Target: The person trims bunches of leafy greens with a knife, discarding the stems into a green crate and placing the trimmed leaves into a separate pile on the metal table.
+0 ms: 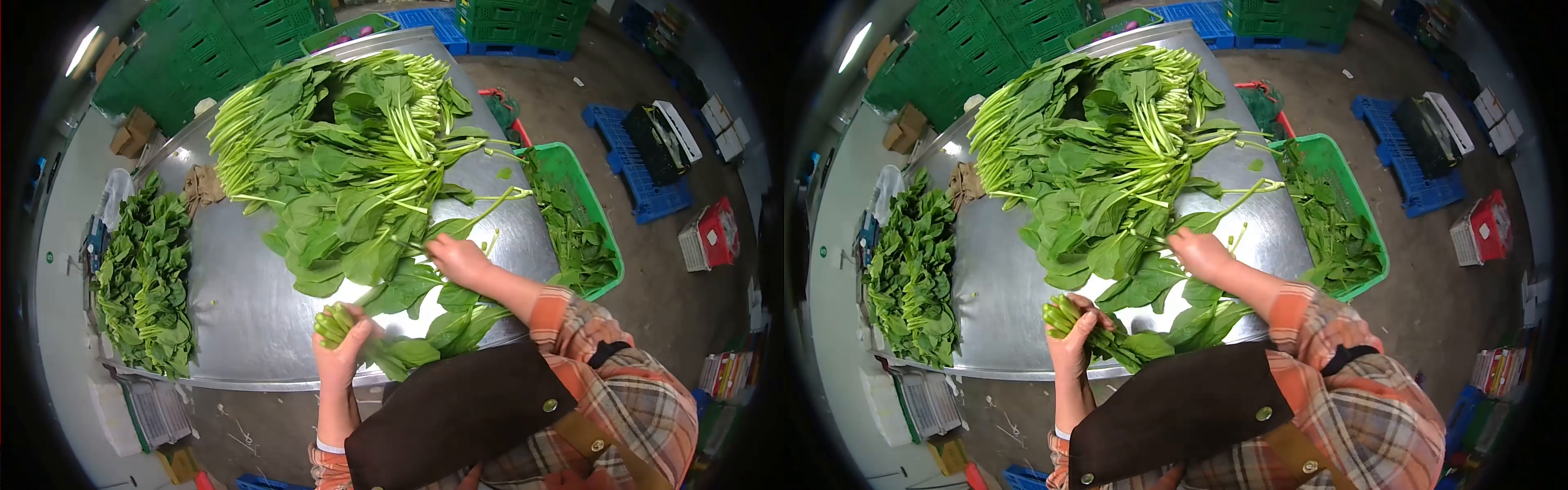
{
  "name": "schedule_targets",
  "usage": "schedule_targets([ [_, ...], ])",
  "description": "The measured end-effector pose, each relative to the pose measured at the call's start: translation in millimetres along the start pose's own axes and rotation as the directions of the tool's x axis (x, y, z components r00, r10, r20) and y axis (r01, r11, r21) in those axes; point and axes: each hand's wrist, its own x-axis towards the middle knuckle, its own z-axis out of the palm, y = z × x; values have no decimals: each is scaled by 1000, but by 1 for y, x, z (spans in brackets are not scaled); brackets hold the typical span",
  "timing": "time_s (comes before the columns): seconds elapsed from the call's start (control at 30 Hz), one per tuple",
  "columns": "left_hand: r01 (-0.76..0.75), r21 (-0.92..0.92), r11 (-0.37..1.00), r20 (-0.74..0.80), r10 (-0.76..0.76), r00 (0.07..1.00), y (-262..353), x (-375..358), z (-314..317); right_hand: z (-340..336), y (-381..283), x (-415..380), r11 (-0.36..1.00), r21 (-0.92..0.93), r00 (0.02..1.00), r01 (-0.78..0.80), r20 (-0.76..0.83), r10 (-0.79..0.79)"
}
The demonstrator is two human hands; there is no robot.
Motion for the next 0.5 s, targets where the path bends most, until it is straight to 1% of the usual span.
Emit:
schedule_targets([
  [0.07, -28, 34, 999, -7, 28, 1000, 4, -4, -1, 10, -8, 11, 991, -114, 992, -73, 90, 83],
  [0.1, -14, -21, 1000, -54, 13, 998, 1, -5, -5, 14, -5, 13, 989, -130, 989, -73, 118, 89],
  [0.17, -10, -105, 994, -96, 0, 995, 3, -3, -10, 18, 5, 21, 984, -167, 979, -66, 180, 96],
  [0.2, -7, -149, 989, -118, -11, 993, 3, -3, -11, 13, 6, 20, 989, -140, 972, -46, 221, 77],
  [0.27, 62, 14, 998, -158, -59, 986, 5, -1, -10, -10, 8, 13, 996, -86, 953, -8, 301, 34],
  [0.3, 103, 94, 990, -181, -84, 980, 6, -1, -10, -26, 8, 6, 999, -41, 963, -9, 269, 20],
  [0.33, 147, 172, 974, -205, -110, 972, 5, -1, -9, -54, 3, -1, 999, 17, 969, 48, 242, -51],
  [0.37, 106, 225, 969, -180, -66, 982, -3, 0, -9, -77, 2, -8, 996, 43, 974, 84, 205, -91],
  [0.4, 100, 248, 964, -151, -63, 987, 6, 0, 5, -101, -1, -14, 993, 41, 978, 113, 172, -119],
  [0.43, 33, 287, 957, -98, -5, 995, 7, 3, 16, -126, -8, -18, 993, 5, 975, 114, 191, -113],
  [0.47, -38, 323, 946, -38, 53, 998, 7, 6, 26, -142, -12, -23, 990, 50, 976, 128, 169, -135],
  [0.5, -82, 338, 938, 29, 77, 997, 9, 11, 38, -156, -14, -26, 985, 93, 977, 144, 143, -156],
])
